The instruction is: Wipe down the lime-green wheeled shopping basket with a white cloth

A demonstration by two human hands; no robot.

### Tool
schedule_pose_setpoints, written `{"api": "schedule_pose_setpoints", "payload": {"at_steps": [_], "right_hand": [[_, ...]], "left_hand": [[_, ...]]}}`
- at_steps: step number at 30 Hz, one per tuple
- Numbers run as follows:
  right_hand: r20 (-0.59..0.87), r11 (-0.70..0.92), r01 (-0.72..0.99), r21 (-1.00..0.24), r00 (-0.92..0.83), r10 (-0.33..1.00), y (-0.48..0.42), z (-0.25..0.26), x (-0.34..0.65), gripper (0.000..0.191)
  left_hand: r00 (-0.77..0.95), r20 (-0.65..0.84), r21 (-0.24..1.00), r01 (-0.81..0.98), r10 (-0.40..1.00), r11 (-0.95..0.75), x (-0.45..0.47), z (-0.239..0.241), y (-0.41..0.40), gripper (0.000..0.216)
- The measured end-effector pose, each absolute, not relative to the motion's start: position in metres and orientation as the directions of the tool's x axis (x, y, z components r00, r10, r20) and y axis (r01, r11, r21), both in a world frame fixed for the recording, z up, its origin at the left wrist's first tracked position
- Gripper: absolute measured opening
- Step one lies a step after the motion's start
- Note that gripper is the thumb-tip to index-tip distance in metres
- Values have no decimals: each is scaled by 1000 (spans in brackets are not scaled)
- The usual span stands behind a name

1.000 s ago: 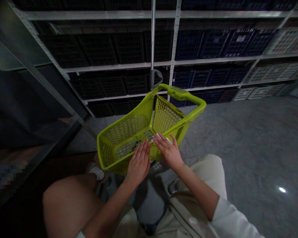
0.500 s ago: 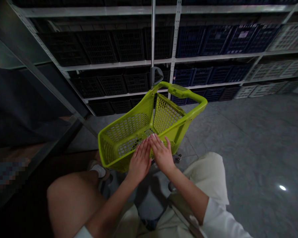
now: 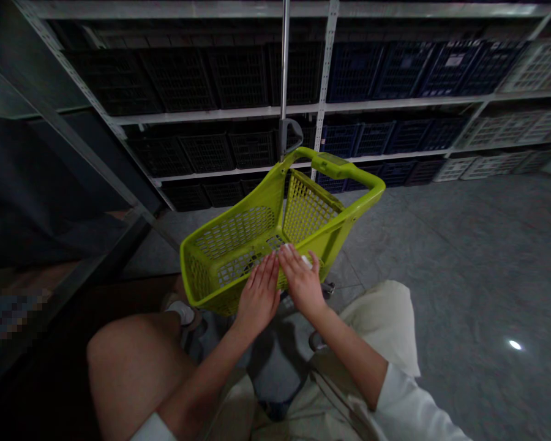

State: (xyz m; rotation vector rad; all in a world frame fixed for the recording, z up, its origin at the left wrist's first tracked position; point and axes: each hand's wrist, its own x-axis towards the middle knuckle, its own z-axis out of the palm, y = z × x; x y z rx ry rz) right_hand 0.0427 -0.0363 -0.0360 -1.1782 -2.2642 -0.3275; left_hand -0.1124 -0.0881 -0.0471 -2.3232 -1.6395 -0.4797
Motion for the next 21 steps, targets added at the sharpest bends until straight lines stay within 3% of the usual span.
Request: {"api": "schedule_pose_setpoints", "payload": {"at_steps": [5,9,12,16,21], "right_hand": [[523,671,741,24,-581,623,-19,-22,69,74],[699,441,896,-55,-281,658,29,2,126,71],[725,360,924,-130,-159,670,28,-1,118,73],[607,523,845,-108,-361,708,-18,-24,60,78],[484,749,662,30,-665,569,-19,-22,66,77]], "left_hand": [[310,392,-37,946,866,-322,-114,-46,-90,74],[326,377,-48,942,867,-333,-114,-45,-90,74],[324,384,-39,941,865,-335,-113,-45,-89,76],[309,388,-31,946,868,-323,-112,-46,-89,77],[317,366,-58,946,875,-318,-113,-45,-89,73]]}}
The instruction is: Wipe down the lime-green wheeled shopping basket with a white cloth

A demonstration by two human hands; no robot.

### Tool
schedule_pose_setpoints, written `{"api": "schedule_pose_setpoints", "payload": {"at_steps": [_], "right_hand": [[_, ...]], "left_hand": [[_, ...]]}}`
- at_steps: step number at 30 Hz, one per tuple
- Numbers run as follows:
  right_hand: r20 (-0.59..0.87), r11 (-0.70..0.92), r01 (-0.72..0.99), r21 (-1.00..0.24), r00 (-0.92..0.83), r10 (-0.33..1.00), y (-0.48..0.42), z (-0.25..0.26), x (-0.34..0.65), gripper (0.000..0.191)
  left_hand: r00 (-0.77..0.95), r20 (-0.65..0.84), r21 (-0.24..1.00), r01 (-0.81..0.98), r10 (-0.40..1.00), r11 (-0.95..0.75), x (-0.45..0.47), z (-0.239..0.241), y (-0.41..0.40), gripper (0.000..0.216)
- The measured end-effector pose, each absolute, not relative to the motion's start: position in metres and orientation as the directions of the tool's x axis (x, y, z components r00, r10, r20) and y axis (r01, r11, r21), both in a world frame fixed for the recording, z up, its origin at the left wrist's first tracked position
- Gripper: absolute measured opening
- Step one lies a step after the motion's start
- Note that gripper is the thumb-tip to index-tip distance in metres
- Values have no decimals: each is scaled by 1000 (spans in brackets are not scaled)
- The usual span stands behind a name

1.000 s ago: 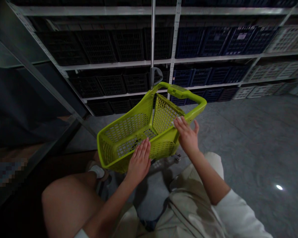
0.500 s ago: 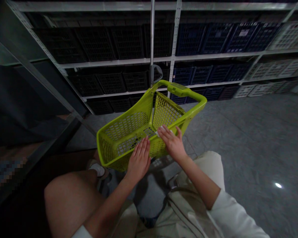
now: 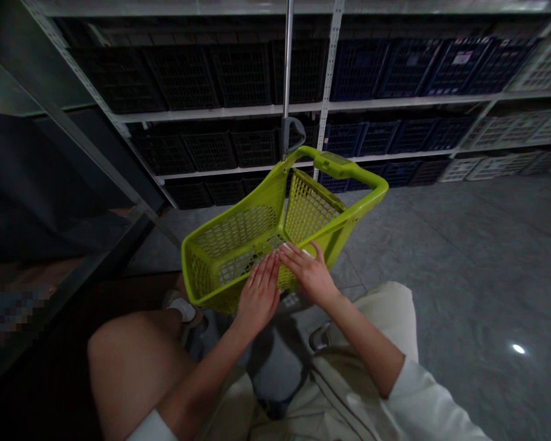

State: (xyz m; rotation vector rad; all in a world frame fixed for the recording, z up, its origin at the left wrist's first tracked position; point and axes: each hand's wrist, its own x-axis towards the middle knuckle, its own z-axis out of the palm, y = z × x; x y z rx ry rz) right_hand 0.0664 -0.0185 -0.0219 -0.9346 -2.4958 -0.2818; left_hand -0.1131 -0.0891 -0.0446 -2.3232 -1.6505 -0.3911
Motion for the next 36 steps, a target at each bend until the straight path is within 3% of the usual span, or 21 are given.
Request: {"api": "schedule_pose_setpoints", "payload": {"at_steps": [3,8,10,14,18,21,26,31,36], "right_hand": [[586,645,761,62,-551,594,21,-3,117,72],[725,429,901,-66,-252,641,34,0,131,68],[697,470,878,-89,-282,659,10,-14,101,72],[579,656,751,-69,-506,640,-36,-36,43,74],[536,726,688,-1,-612,581,-23,-27,62,70],[647,613,789,37,-486,587,13,-9,112,64],[764,398,915,-65,-211,610,40,-1,146,65],[660,508,856,-94,-328,676,-8,-26,80,80],[550,651,750,-114,-498,670,-45,-39,32,80]], "left_hand": [[321,358,-66,945,877,-319,-113,-44,-89,73],[320,362,-72,946,876,-316,-111,-45,-89,75],[318,366,-73,947,875,-314,-111,-46,-89,74],[310,376,-79,950,873,-304,-112,-46,-88,72],[318,368,-84,947,874,-309,-113,-45,-88,72],[326,359,-91,945,875,-315,-114,-45,-89,72],[320,359,-94,947,876,-307,-112,-46,-89,72],[304,379,-85,952,874,-295,-110,-47,-88,72],[307,398,-75,950,864,-303,-112,-49,-88,74]]}}
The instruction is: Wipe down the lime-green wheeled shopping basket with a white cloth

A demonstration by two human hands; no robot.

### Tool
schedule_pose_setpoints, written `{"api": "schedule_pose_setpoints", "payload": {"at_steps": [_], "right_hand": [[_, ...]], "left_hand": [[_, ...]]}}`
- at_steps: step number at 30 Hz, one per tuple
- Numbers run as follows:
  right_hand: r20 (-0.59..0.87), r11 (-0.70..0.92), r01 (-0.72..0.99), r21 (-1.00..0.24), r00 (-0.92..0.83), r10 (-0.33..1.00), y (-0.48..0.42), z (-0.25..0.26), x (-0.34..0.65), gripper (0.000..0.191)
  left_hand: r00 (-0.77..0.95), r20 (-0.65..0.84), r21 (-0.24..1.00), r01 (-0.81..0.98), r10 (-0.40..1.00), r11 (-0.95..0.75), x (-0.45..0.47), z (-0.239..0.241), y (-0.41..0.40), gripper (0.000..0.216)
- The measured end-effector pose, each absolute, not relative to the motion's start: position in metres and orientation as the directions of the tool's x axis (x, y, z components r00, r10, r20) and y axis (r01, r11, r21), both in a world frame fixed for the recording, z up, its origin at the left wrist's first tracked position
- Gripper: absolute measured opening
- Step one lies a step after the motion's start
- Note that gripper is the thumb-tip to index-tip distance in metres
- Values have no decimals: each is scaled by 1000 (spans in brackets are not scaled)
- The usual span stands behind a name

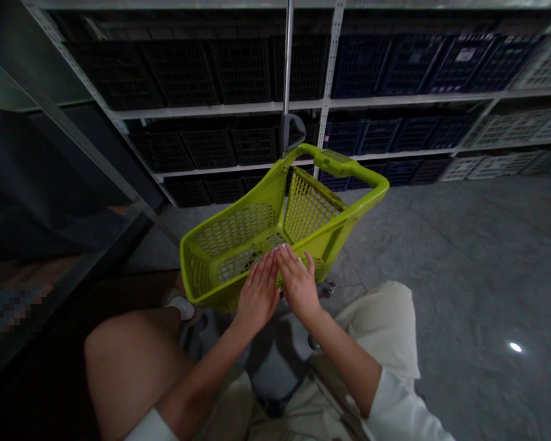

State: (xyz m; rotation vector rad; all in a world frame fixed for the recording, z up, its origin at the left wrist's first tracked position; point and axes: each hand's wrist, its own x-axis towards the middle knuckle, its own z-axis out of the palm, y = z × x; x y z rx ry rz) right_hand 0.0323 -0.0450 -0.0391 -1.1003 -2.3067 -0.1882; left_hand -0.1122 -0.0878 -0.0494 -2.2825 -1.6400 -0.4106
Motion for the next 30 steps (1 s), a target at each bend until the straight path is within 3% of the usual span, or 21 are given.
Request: {"api": "schedule_pose_setpoints", "payload": {"at_steps": [4,9,12,16,22,26,30], "right_hand": [[548,693,720,-37,-565,617,-19,-27,71,79],[717,382,918,-106,-195,669,35,1,136,69],[708,293,941,-169,-91,701,35,3,127,72],[627,445,887,-127,-275,729,-10,-18,69,79],[499,685,728,-33,-582,642,-37,-28,50,75],[591,588,809,22,-484,645,10,-7,110,68],[715,404,913,-53,-248,654,38,4,140,65]], "left_hand": [[310,381,-75,949,871,-305,-114,-48,-88,76],[323,367,-81,945,872,-316,-113,-46,-88,76],[314,372,-68,948,874,-312,-112,-47,-88,77],[306,377,-55,950,874,-308,-111,-49,-88,76],[309,389,-40,947,868,-320,-113,-49,-88,77],[308,365,-54,949,879,-310,-113,-46,-88,74],[307,363,-57,950,880,-308,-111,-46,-88,73]]}}
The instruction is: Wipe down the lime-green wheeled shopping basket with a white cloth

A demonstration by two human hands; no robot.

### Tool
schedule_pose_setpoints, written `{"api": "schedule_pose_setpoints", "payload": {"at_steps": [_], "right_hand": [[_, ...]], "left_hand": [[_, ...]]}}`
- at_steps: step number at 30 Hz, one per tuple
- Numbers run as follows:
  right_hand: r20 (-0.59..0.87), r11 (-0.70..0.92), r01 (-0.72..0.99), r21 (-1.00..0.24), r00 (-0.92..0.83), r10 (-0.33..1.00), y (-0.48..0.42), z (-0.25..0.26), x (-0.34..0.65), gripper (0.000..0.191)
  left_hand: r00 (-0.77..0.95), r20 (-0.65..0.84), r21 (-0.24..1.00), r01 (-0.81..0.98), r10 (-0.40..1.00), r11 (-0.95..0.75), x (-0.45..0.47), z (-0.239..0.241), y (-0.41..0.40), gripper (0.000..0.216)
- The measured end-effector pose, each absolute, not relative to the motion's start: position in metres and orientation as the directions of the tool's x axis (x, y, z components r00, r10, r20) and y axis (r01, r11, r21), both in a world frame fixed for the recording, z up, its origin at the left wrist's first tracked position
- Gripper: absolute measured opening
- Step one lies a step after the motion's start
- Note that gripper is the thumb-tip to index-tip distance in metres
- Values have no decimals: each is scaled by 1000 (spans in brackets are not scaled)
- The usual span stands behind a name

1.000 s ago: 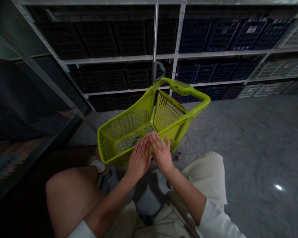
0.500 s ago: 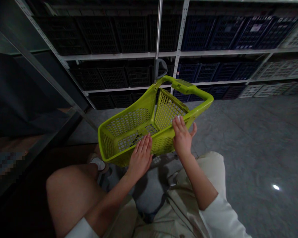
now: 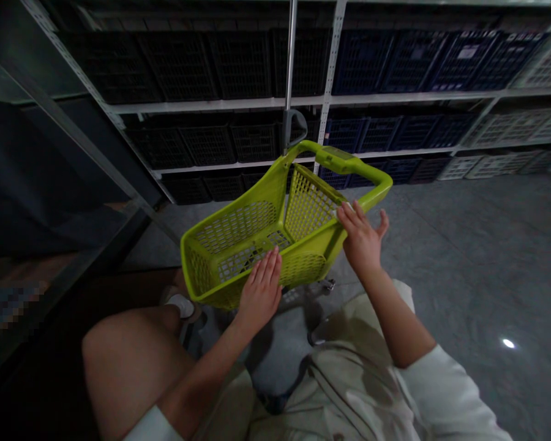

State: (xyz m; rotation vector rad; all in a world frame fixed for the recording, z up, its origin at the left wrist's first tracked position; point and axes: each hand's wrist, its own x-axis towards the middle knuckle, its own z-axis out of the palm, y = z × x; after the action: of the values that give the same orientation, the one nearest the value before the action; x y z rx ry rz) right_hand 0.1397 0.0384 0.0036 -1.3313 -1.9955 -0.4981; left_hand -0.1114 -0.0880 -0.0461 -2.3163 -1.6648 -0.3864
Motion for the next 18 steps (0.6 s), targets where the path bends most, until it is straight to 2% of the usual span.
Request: {"api": "schedule_pose_setpoints", "payload": {"at_steps": [2,4,8,12,14,18], "right_hand": [[716,376,922,-92,-201,669,30,-2,125,69],[683,409,907,-106,-232,693,10,-13,94,75],[571,605,791,-89,-457,682,-33,-33,38,79],[532,688,725,-45,-565,630,-27,-26,53,76],[563,641,768,-15,-523,640,-5,-15,87,74],[715,424,905,-42,-270,646,38,5,145,68]], "left_hand": [[304,373,-47,950,876,-310,-111,-47,-88,74],[303,385,-37,949,872,-314,-111,-47,-88,76],[303,392,-29,948,868,-318,-112,-47,-87,77],[313,376,-44,946,872,-320,-115,-46,-88,74],[323,369,-51,943,872,-327,-115,-45,-88,73],[324,374,-49,942,869,-331,-113,-45,-89,74]]}}
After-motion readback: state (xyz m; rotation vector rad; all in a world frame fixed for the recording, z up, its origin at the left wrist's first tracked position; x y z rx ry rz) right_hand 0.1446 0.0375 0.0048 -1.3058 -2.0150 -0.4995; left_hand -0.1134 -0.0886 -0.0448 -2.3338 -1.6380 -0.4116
